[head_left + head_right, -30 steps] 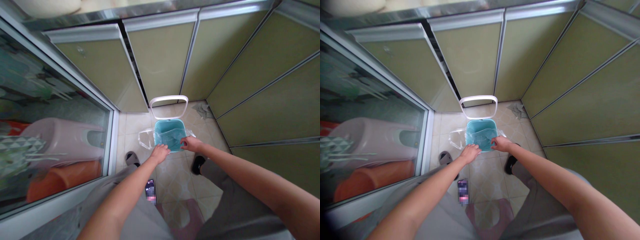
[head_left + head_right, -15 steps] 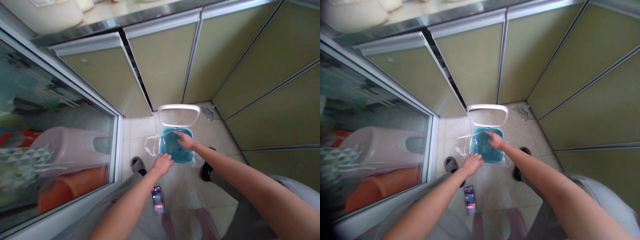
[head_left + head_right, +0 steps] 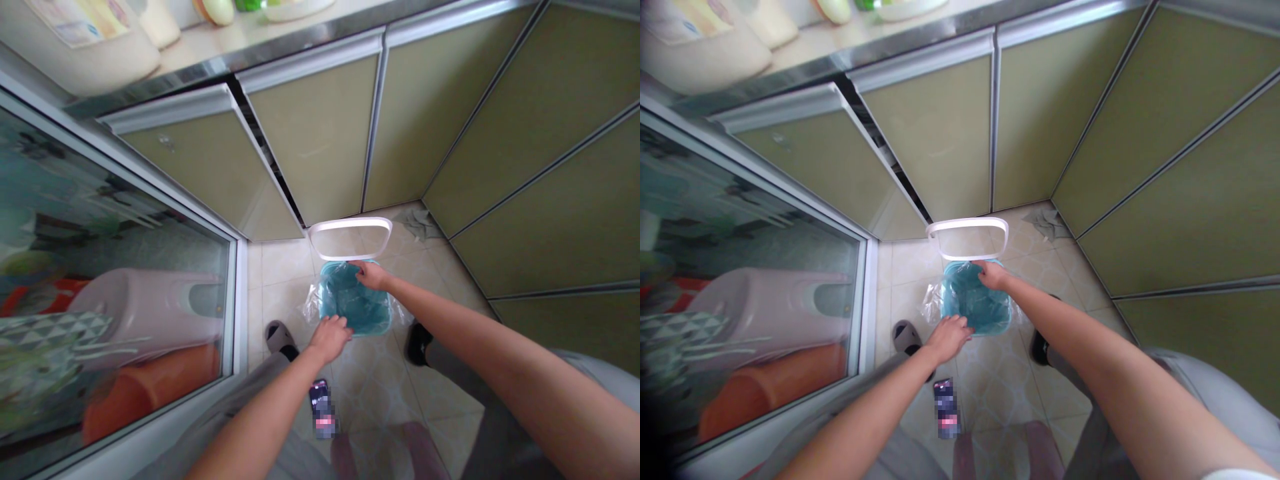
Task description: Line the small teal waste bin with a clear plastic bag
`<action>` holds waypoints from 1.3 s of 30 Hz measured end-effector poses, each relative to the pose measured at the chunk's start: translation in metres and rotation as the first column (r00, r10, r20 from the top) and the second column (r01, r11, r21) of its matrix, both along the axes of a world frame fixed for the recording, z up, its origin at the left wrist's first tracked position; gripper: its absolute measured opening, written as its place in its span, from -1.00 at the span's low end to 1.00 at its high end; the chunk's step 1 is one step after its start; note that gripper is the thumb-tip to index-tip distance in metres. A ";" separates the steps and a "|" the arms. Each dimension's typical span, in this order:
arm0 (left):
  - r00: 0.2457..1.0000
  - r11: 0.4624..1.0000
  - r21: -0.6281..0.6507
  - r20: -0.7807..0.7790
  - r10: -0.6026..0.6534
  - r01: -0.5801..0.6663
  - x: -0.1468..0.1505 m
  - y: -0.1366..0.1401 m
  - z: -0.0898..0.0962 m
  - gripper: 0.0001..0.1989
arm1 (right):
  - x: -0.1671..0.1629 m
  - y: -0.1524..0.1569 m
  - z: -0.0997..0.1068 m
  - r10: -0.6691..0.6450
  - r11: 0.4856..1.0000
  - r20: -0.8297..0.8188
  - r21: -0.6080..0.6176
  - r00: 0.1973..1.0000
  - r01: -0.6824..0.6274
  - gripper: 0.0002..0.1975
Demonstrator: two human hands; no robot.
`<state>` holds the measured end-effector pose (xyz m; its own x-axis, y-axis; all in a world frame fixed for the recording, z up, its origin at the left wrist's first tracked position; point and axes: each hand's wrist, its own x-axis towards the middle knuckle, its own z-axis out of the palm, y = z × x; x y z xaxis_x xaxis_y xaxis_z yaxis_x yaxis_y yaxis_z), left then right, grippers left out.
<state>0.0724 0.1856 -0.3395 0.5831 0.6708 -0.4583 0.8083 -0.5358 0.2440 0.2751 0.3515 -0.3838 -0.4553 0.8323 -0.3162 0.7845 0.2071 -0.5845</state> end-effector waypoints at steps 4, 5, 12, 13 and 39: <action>1.000 1.000 -0.003 -0.006 0.026 -0.026 0.003 -0.001 0.003 -0.78 | 0.001 -0.006 0.006 0.023 1.000 0.019 0.006 1.000 -0.023 -0.33; 1.000 1.000 -0.005 -0.002 0.027 -0.027 0.003 -0.001 0.004 -0.78 | 0.001 -0.009 0.008 0.026 1.000 0.031 0.015 0.999 -0.027 -0.33; 0.977 0.986 0.068 0.159 0.139 -0.152 -0.001 0.011 0.018 -0.60 | 0.011 -0.041 0.034 -0.161 0.979 0.074 0.137 0.984 0.150 -0.50; 0.969 0.978 0.097 0.179 0.168 -0.187 -0.003 0.015 0.020 -0.61 | 0.014 -0.045 0.037 -0.167 0.976 0.079 0.155 0.983 0.154 -0.53; 0.587 0.612 -0.088 0.203 0.784 -0.786 -0.059 0.162 -0.047 -0.63 | 0.063 -0.002 -0.006 -0.611 0.789 0.044 -0.033 0.790 0.613 -0.78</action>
